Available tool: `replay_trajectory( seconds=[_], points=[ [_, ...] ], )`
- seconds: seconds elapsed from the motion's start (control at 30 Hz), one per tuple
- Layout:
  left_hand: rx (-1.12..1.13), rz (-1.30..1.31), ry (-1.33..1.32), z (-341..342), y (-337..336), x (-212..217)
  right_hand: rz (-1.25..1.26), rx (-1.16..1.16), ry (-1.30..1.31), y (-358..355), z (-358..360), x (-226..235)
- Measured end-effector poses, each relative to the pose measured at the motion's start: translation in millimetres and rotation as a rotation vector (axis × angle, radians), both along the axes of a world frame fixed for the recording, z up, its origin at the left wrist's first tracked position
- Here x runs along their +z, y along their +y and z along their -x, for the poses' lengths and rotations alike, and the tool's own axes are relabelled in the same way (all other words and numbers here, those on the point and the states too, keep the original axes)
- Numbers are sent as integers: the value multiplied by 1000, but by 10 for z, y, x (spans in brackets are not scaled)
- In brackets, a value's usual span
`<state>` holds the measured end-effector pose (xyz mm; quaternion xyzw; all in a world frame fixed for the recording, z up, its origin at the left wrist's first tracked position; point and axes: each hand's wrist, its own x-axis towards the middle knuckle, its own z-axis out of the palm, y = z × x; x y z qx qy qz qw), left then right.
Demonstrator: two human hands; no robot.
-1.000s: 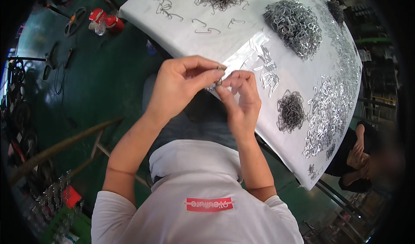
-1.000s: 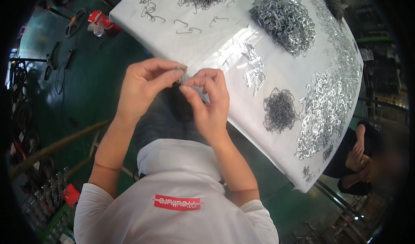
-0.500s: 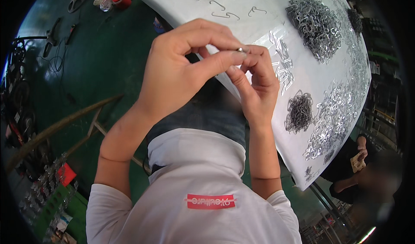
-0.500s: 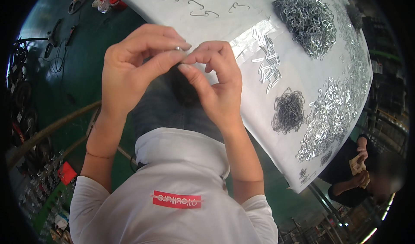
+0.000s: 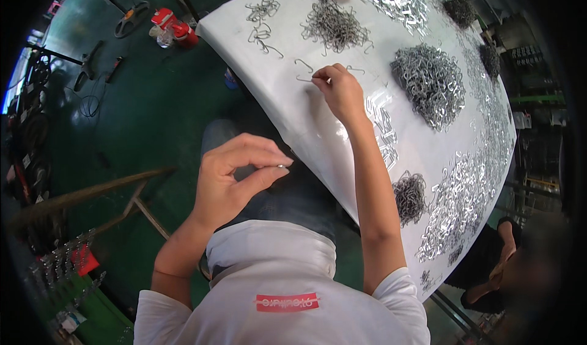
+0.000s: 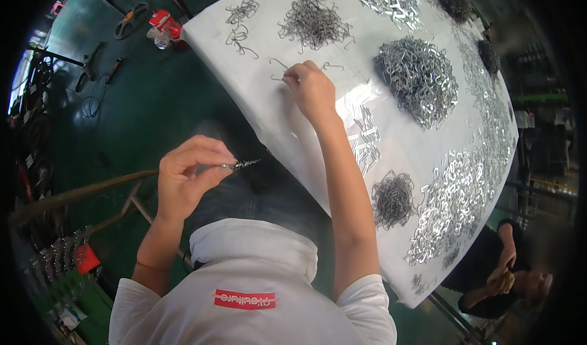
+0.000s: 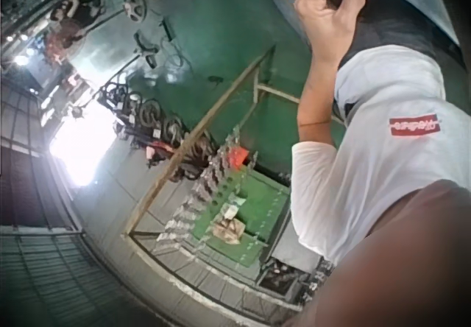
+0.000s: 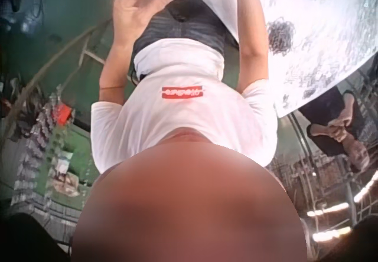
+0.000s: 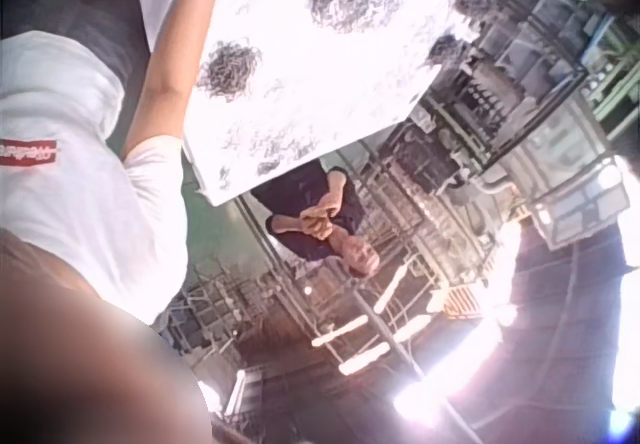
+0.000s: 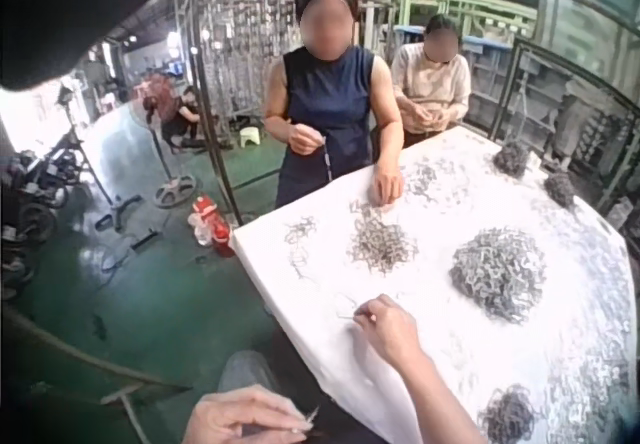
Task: The person repeatedly picks up small metal hooks and clips from a white table, links them together by hand, and places the assembled units onto a nearby metal rack. The process is continuous and repetitive, with the person handling the components one at a time.
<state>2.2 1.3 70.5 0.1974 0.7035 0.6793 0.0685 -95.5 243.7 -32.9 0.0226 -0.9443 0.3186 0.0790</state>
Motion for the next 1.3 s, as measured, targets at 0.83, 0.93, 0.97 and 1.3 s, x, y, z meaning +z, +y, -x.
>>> replay_trajectory(
  seconds=[0.83,0.93,0.97,1.3],
  points=[
    [688,53,-26,103,-173,117,1133,366,-472,-1125,-313,1285],
    [763,107,83,207,-276,160,1121,369,-414,-1326,-220,1308],
    [783,112,109,239,-316,175,1124,358,-420,-1390,-194,1324],
    [1005,122,330,608,-940,271,1069,364,-235,-2266,161,1497]
  ],
)
